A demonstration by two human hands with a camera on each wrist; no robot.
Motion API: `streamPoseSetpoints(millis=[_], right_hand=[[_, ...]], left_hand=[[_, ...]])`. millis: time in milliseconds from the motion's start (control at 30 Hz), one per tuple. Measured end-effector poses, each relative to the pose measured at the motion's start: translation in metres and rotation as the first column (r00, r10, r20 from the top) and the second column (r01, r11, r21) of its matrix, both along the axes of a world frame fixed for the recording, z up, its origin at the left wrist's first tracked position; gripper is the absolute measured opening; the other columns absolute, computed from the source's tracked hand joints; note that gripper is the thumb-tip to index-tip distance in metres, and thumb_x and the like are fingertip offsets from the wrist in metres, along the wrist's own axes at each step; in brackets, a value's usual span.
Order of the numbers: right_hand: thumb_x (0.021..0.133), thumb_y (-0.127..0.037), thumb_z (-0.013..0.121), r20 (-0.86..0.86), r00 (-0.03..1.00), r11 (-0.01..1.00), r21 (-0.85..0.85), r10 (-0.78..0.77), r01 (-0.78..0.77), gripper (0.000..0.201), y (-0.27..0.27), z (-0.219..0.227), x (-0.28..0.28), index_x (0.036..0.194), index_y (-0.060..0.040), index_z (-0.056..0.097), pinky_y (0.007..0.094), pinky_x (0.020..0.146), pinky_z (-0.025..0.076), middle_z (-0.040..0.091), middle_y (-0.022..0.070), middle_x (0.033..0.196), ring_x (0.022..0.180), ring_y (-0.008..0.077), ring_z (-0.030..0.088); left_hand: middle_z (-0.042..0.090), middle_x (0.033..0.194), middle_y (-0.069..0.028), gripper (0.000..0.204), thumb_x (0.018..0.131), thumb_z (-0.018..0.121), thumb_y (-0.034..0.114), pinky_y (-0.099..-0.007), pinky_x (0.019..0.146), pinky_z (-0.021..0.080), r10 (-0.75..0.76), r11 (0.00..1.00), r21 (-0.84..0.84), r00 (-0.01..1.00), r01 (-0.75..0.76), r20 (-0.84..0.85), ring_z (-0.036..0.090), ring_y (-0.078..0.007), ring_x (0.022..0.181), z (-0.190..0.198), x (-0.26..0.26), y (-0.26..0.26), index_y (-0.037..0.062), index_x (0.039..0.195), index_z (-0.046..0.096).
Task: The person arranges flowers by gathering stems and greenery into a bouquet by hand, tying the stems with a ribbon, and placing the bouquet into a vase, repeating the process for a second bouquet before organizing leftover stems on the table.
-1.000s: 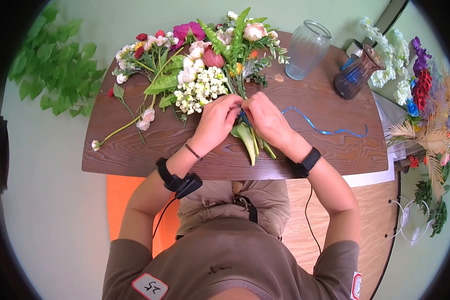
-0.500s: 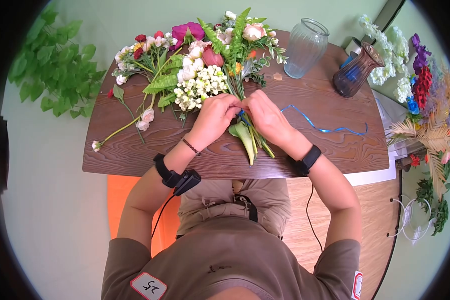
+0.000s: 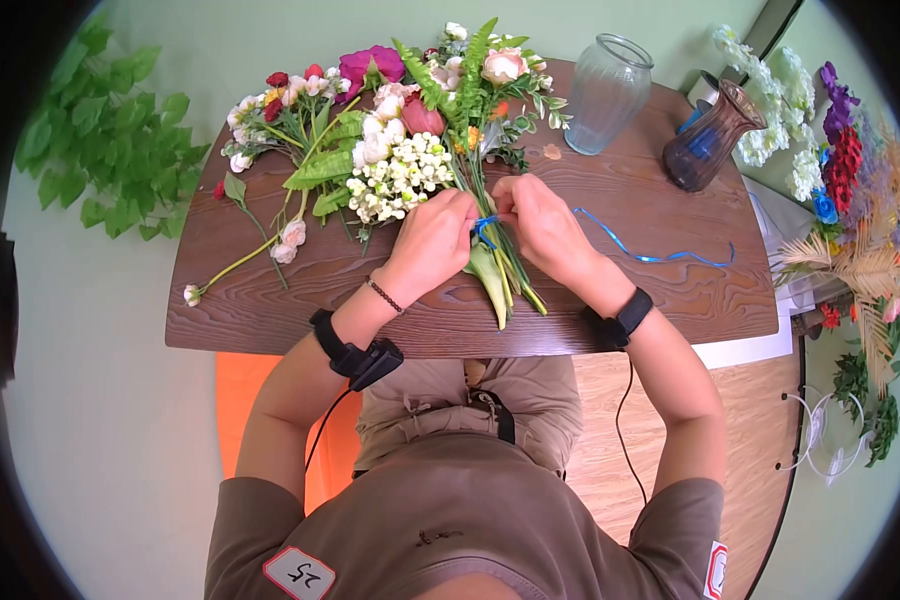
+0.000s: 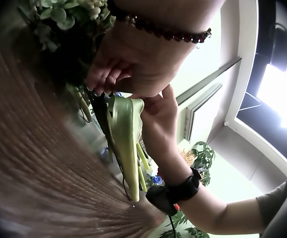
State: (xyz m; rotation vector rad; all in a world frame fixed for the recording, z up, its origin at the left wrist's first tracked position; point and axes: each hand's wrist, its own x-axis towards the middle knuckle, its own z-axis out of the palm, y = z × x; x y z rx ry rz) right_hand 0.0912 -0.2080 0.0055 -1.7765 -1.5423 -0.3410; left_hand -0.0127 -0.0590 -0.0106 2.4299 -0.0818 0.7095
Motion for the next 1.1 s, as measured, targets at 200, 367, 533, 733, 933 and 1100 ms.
streamPoseSetpoints(millis=[200,367,533,733,933,1100], right_hand=[[0.069,0.013,0.059,-0.136,0.988,0.993,-0.105,-0.067,0.053,0.040,-0.002,0.001,0.000,0.102,-0.0016,0.044,0.0357,0.064,0.047,0.053,0.0126,0.080,0.072,0.0286,0.056],[0.070,0.014,0.057,-0.236,0.968,0.985,-0.167,-0.088,0.049,0.040,-0.002,0.006,-0.001,0.104,-0.0022,0.043,0.0351,0.065,0.047,0.055,0.0132,0.079,0.073,0.0281,0.057],[0.067,0.013,0.056,-0.259,0.960,0.982,-0.181,-0.106,0.060,0.025,-0.001,0.005,0.000,0.088,0.0006,0.049,0.0379,0.065,0.045,0.055,0.0153,0.077,0.074,0.0324,0.055],[0.072,0.006,0.061,-0.421,0.891,0.956,-0.291,-0.168,0.043,0.015,-0.005,0.011,0.006,0.086,0.0003,0.057,0.0338,0.063,0.046,0.060,0.0115,0.074,0.068,0.0230,0.059],[0.084,-0.021,0.066,-0.623,0.758,0.964,-0.265,-0.193,0.028,0.027,-0.012,0.007,0.021,0.093,0.0040,0.062,0.0278,0.062,0.049,0.064,0.0080,0.080,0.071,0.0127,0.060],[0.083,-0.036,0.066,-0.731,0.639,0.939,-0.342,-0.242,-0.036,0.044,0.008,0.005,0.022,0.093,0.0070,0.063,0.0287,0.061,0.051,0.064,0.0113,0.082,0.073,0.0152,0.060]], left_hand=[[0.056,0.077,-0.0164,0.006,0.073,0.054,-0.003,-0.0426,0.064,0.047,0.017,0.996,0.092,1.000,-0.019,0.025,0.057,-0.0352,0.072,-0.005,0.000,-0.002,-0.0020,0.079,0.054],[0.055,0.076,-0.0169,0.007,0.072,0.053,-0.004,-0.0428,0.064,0.047,0.016,0.993,0.117,1.000,-0.018,0.020,0.057,-0.0350,0.072,-0.004,0.000,-0.003,-0.0025,0.079,0.054],[0.055,0.076,-0.0170,0.006,0.072,0.053,-0.004,-0.0426,0.064,0.047,0.012,0.992,0.127,1.000,-0.016,0.027,0.058,-0.0352,0.072,-0.005,0.000,-0.003,-0.0027,0.078,0.054],[0.057,0.078,-0.0169,0.004,0.076,0.053,-0.002,-0.0425,0.063,0.047,0.036,0.999,0.024,0.999,-0.037,0.015,0.058,-0.0358,0.072,-0.008,-0.004,-0.003,-0.0021,0.080,0.055],[0.059,0.078,-0.0219,0.007,0.081,0.052,0.001,-0.0461,0.065,0.047,0.083,0.993,-0.077,0.995,-0.088,-0.059,0.058,-0.0391,0.072,-0.014,-0.020,-0.005,-0.0035,0.081,0.057],[0.062,0.082,-0.0215,0.014,0.083,0.051,0.000,-0.0391,0.061,0.049,0.038,0.946,-0.313,0.989,-0.082,-0.144,0.062,-0.0334,0.068,-0.022,-0.024,-0.006,-0.0068,0.092,0.059]])
